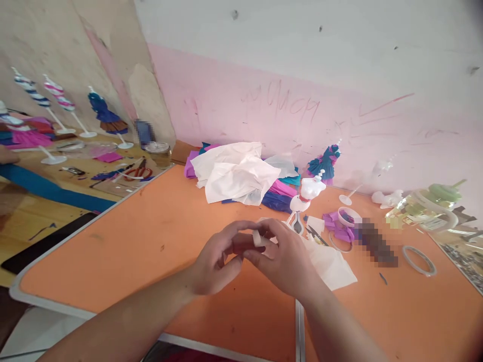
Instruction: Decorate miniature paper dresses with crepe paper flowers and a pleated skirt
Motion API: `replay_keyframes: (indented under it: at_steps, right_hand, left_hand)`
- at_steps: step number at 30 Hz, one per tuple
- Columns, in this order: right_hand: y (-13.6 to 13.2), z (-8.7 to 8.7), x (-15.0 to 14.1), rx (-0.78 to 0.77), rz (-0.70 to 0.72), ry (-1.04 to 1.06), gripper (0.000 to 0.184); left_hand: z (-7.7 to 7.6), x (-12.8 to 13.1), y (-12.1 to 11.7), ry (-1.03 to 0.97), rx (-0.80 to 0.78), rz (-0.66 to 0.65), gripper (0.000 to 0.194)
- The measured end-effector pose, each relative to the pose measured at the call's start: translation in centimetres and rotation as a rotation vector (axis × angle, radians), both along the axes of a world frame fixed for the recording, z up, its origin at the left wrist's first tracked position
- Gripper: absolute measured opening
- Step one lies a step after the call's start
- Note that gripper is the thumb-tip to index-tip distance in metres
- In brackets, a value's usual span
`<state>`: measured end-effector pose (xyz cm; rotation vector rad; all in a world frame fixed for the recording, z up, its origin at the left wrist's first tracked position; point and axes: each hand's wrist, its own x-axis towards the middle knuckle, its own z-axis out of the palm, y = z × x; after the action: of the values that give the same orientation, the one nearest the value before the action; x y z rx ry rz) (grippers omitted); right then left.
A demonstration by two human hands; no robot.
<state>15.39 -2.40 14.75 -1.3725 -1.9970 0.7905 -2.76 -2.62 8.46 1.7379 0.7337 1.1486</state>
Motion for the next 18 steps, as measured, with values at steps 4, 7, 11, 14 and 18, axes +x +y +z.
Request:
replay_keyframes:
  at_steps: [4,7,11,14,18]
  right_hand:
    - [0.0,0.4,0.3,-0.065,0.012,0.085,0.011]
    - [-0.6,1.1,0.2,-0.182,0.122,0.169,0.009]
    - [-1.4,1.8,0.2,-0.245,0.084,0.258,0.013]
    - [-1.5,2.1,0.5,-0.251,0.043,0.256,0.013]
    - [-1.9,2.8,1.0,-0.29,0.097,0.258,0.014]
  left_hand:
    - [0.0,-1.1,0.4,-0.041,0.113,0.219,0.043]
    - [0.5,-1.4,1.1,-0.087,0.108,0.073,0.058]
    - [1.1,-1.3,1.5,-0.151,-0.06,-0.206,0.06]
    - [1.4,-1.7,1.5,-0.099,-0.14,-0.169,0.041]
    - [2.4,-2.4,1.1,0.023,-0.067,-0.206,0.045]
